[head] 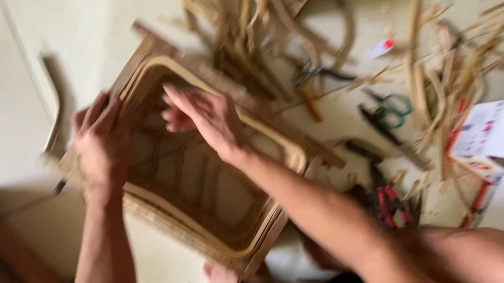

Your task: The person is weaving a rectangular basket using thin wooden strips. They insert strips into a wooden mold, secure them with a hammer, and apply glue to the joints.

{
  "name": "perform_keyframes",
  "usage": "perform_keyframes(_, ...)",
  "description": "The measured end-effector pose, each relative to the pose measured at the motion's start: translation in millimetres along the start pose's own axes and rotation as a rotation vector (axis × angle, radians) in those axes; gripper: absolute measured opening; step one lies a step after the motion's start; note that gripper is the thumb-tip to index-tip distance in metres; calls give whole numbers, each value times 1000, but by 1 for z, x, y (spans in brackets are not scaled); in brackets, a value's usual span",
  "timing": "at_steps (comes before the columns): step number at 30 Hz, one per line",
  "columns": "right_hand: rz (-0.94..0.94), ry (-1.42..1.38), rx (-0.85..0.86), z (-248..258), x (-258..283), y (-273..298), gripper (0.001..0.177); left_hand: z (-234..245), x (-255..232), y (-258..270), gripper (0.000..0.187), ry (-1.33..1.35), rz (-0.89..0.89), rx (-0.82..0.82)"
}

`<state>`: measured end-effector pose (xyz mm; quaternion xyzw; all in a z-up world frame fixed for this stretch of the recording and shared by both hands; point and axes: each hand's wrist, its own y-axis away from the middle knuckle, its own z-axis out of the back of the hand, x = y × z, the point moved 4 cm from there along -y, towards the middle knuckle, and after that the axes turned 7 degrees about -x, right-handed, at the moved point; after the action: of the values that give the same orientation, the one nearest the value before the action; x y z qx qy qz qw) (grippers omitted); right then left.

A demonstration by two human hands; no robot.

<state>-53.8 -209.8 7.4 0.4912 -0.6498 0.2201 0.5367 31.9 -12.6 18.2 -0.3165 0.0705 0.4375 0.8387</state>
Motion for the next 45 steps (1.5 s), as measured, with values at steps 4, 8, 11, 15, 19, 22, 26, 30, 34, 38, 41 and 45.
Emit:
perform_keyframes(4, 521, 562, 204, 41, 112, -90, 35, -7, 7, 7, 20, -71, -18, -13)
perform_keyframes(8, 619, 1331, 373, 121, 126, -140, 24, -10, 14, 9, 19, 5, 71, 27)
perform_keyframes(11, 403, 1315, 360, 158, 86, -177, 25, -11, 14, 5, 29, -98, 76, 65)
perform_keyframes(15, 15, 962, 22, 172, -8, -264, 38, -9, 12, 10, 33, -105, 64, 70)
perform_keyframes(19, 239, 1033, -245, 164, -83, -348, 49, -17, 16, 3, 28, -55, 132, 63)
perform_keyframes(22, 236, 1141, -385, 163, -116, -373, 41, -16, 13, 5, 29, -52, 131, 34)
perform_keyframes(26, 95, 718, -432, 148, -90, -366, 25, -7, 9, 7, 34, -54, 139, 66)
perform_keyframes(30, 703, 760, -150, 127, 67, -305, 38, -11, 10, -4, 35, -118, 13, 81)
perform_keyframes(34, 650, 526, 122, 118, 161, -167, 18, -15, 26, 18, 33, 27, 5, 72)
perform_keyframes(38, 472, 333, 465, 51, 122, -56, 21, -23, 33, 20, 20, 38, 50, 6)
perform_keyframes(41, 371, 434, 528, 26, 68, -34, 39, -24, 33, 19, 19, 19, 26, 13)
perform_keyframes(45, 208, 400, 454, 18, 34, -51, 38, -16, 27, 16, 20, 31, 29, -1)
